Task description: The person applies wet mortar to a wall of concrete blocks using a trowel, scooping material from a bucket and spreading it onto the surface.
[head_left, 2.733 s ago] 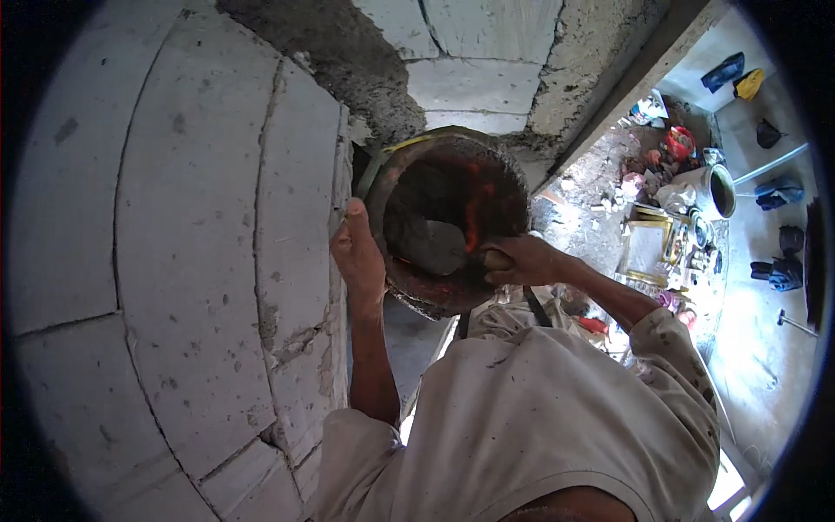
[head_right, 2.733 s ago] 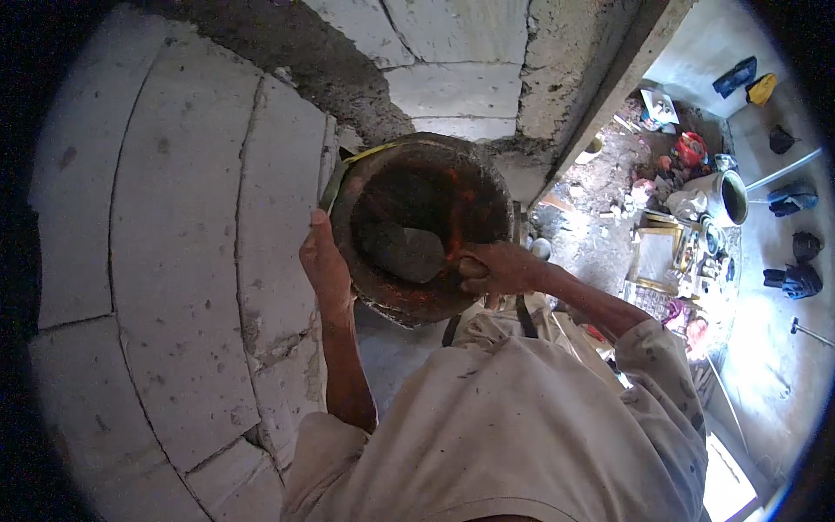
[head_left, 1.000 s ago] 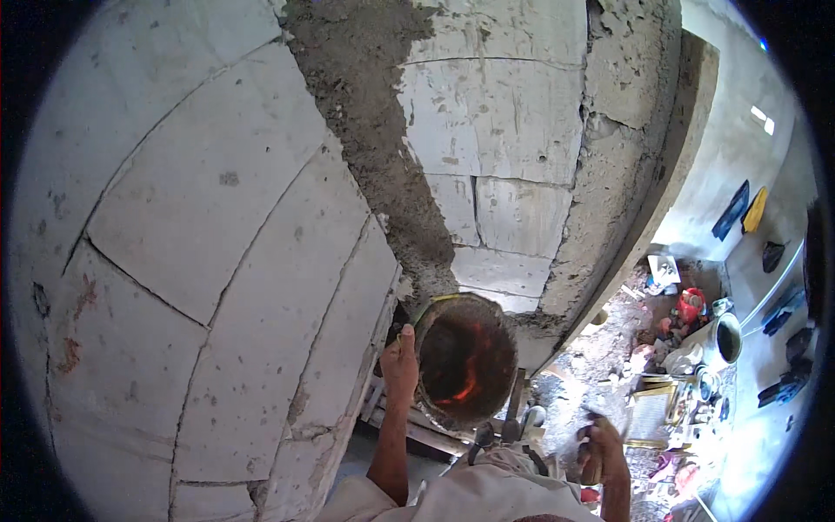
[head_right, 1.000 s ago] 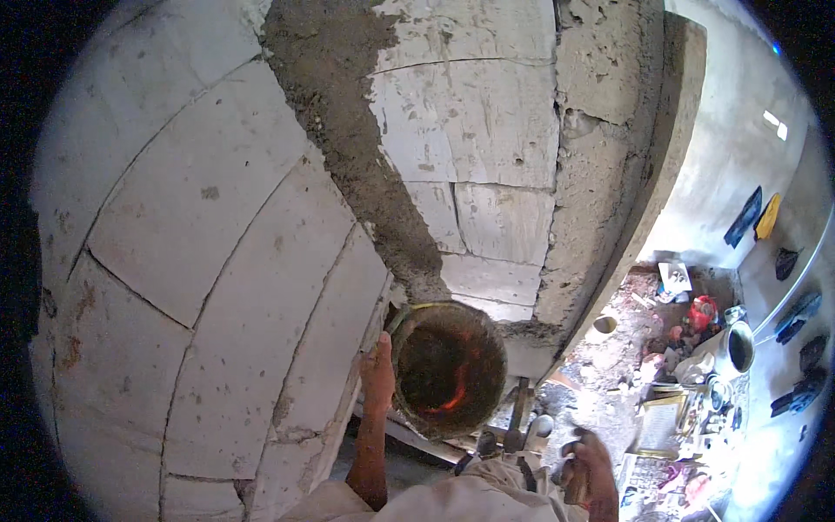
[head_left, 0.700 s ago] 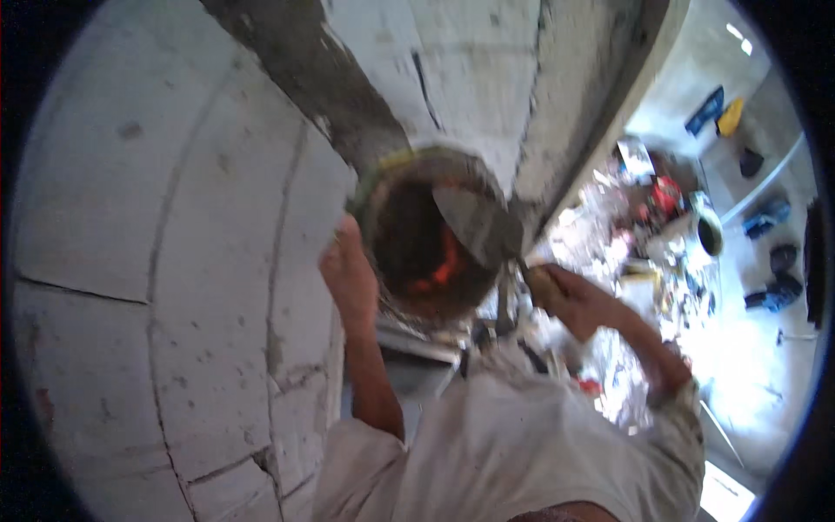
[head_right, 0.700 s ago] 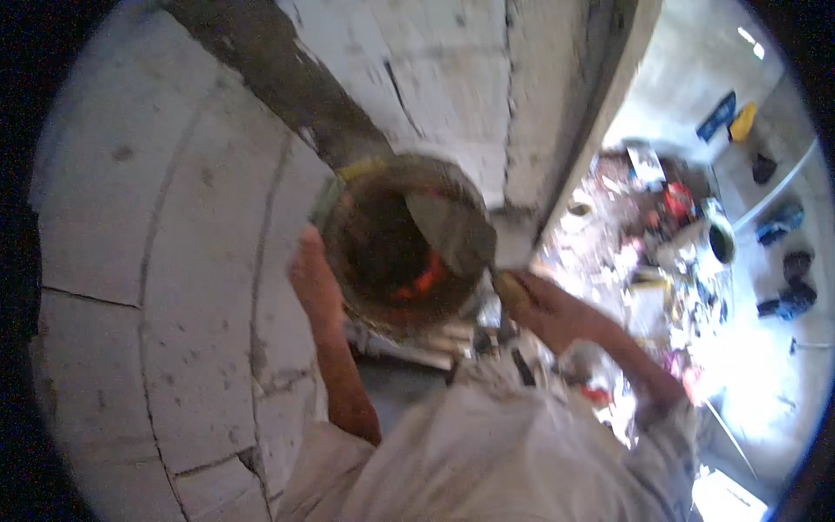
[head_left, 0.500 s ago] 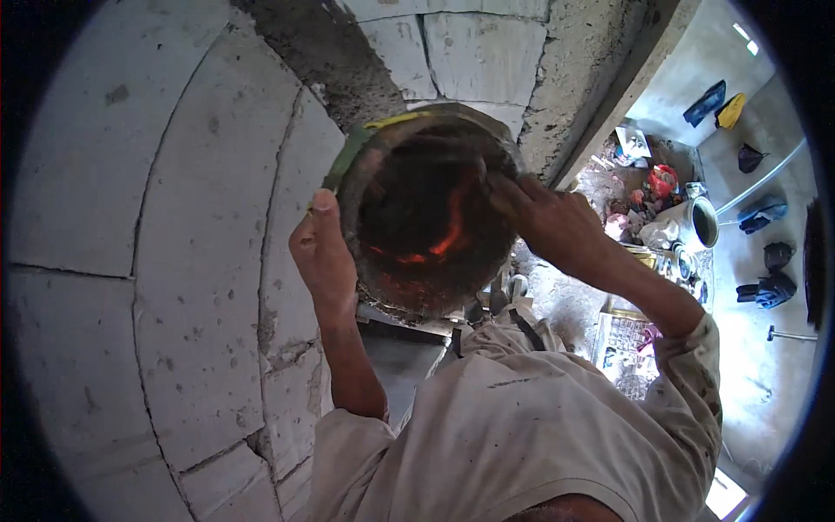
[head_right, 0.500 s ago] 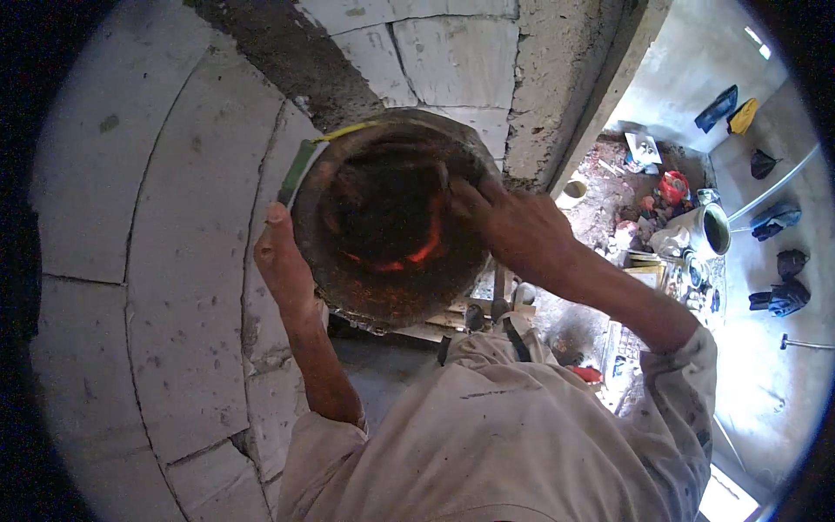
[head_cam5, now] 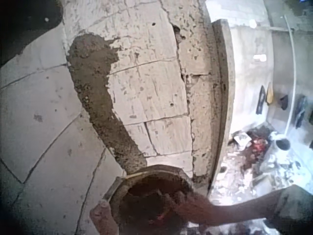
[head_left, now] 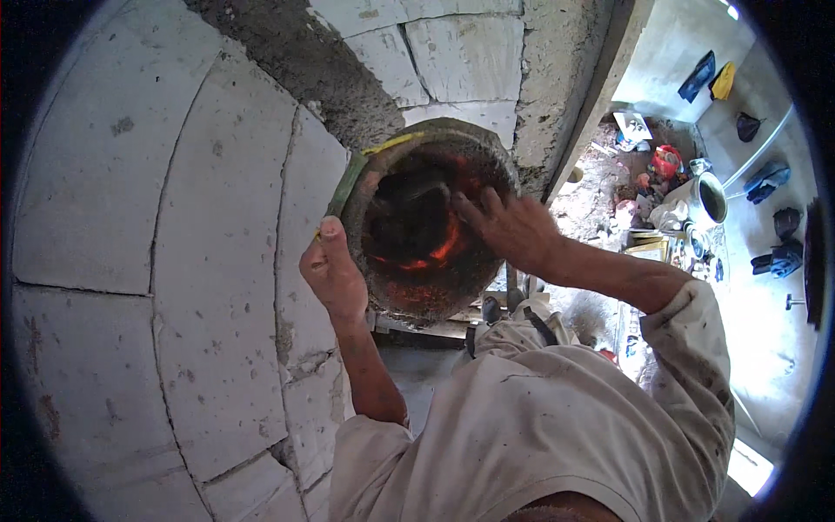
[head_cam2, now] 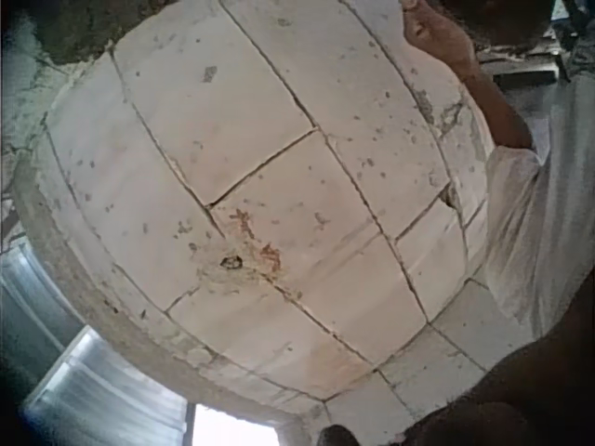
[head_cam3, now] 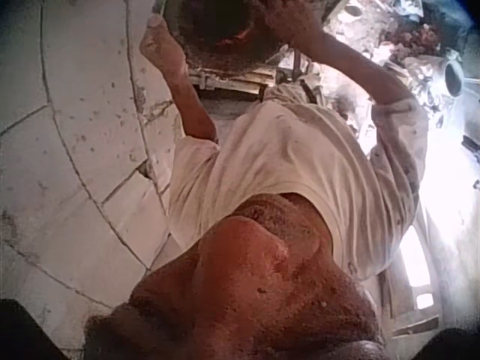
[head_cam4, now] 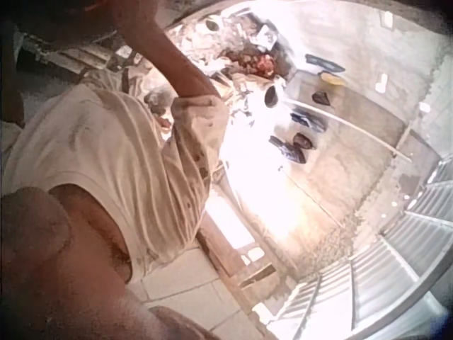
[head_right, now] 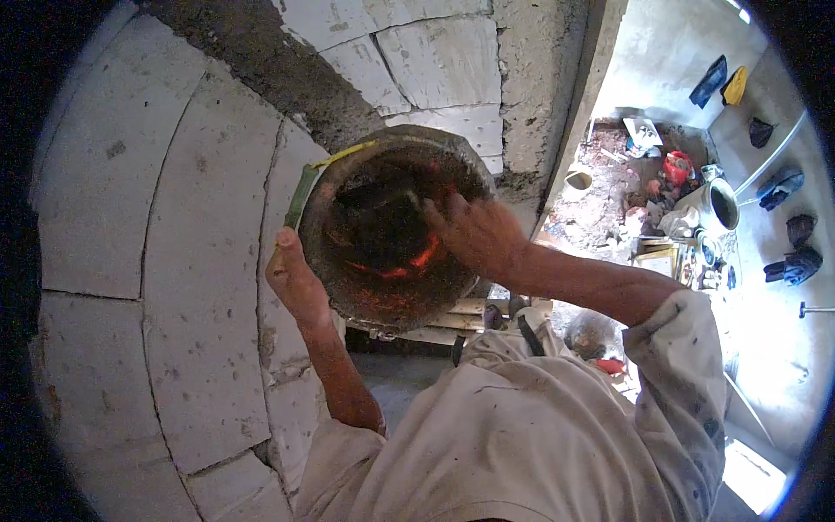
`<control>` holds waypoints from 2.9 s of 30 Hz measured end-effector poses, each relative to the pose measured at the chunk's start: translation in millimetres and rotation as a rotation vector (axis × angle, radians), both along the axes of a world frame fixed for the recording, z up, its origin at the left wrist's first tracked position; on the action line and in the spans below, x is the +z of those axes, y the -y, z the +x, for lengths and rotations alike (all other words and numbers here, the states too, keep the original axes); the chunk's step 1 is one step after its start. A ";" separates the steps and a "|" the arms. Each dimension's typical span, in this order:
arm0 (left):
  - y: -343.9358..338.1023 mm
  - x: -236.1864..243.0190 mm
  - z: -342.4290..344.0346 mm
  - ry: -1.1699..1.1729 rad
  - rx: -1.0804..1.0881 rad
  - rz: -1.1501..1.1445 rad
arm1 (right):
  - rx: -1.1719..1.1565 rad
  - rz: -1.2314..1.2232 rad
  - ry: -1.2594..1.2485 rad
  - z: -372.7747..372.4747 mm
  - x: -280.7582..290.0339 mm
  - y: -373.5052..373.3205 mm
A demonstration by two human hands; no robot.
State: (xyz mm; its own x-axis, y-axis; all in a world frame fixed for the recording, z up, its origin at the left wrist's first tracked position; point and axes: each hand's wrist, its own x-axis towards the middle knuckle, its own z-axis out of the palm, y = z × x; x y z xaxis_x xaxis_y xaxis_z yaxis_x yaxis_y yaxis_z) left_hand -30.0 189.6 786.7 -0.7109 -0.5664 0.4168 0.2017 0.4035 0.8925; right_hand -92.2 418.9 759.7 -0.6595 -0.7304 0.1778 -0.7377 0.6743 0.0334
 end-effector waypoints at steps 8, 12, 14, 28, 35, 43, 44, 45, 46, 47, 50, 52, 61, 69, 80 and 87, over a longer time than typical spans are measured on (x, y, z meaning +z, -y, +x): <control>6.1 3.6 1.0 -0.023 0.108 0.039 | 0.136 0.220 0.140 7.4 10.8 -11.7; 1.2 2.1 -0.1 -0.058 -0.067 -0.054 | 0.021 0.052 -0.114 1.9 10.5 9.3; 5.8 7.3 1.3 -0.031 0.002 -0.010 | 0.045 0.166 -0.052 14.9 -18.7 12.1; -11.9 8.6 1.8 -0.057 0.110 -0.063 | -0.149 0.193 -0.183 -16.0 -52.3 43.4; -4.0 -2.7 4.9 -0.019 0.195 -0.002 | 0.082 0.139 0.396 2.0 4.3 27.4; 6.9 -7.2 1.2 -0.158 0.068 -0.091 | 0.030 0.119 0.206 -1.4 -35.0 25.1; 6.7 -6.3 1.8 -0.149 0.080 -0.085 | 0.036 0.216 0.388 0.0 -34.3 25.7; 6.8 -4.9 -1.2 -0.147 0.082 -0.082 | 0.044 0.174 0.410 -6.1 -30.3 22.9; 4.8 -4.2 -1.0 -0.112 0.057 -0.053 | 0.057 0.183 0.420 -7.9 -20.3 21.4; 4.4 -4.0 0.3 -0.075 0.032 -0.026 | 0.035 0.129 0.320 -8.9 -10.0 22.7; 4.6 0.2 2.0 -0.135 -0.050 -0.093 | -0.077 0.100 0.186 -22.8 23.0 19.1; -3.0 6.0 3.9 -0.096 -0.071 -0.107 | -0.180 0.128 0.143 -27.6 24.6 18.0; -12.7 10.6 -4.7 -0.039 -0.151 -0.100 | -0.306 0.072 1.388 -32.0 4.1 -6.8; 0.9 -33.0 -5.4 0.173 -0.023 0.118 | -0.031 -0.367 1.893 13.3 -88.1 1.8; 50.7 -54.0 73.8 -0.103 0.292 0.807 | 0.190 -0.026 1.283 -20.7 9.9 1.5; 63.3 -53.8 94.2 -0.007 0.480 0.530 | 0.544 0.141 0.759 -54.1 65.7 18.2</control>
State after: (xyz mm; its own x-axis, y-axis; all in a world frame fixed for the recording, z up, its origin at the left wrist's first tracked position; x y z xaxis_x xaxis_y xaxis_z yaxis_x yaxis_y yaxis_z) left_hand 64.2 126.3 733.0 -0.3306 -0.9438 0.0028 0.1173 -0.0382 0.9924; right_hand -146.3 400.7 825.5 -0.1253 -0.9538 -0.2731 -0.8081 0.2578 -0.5296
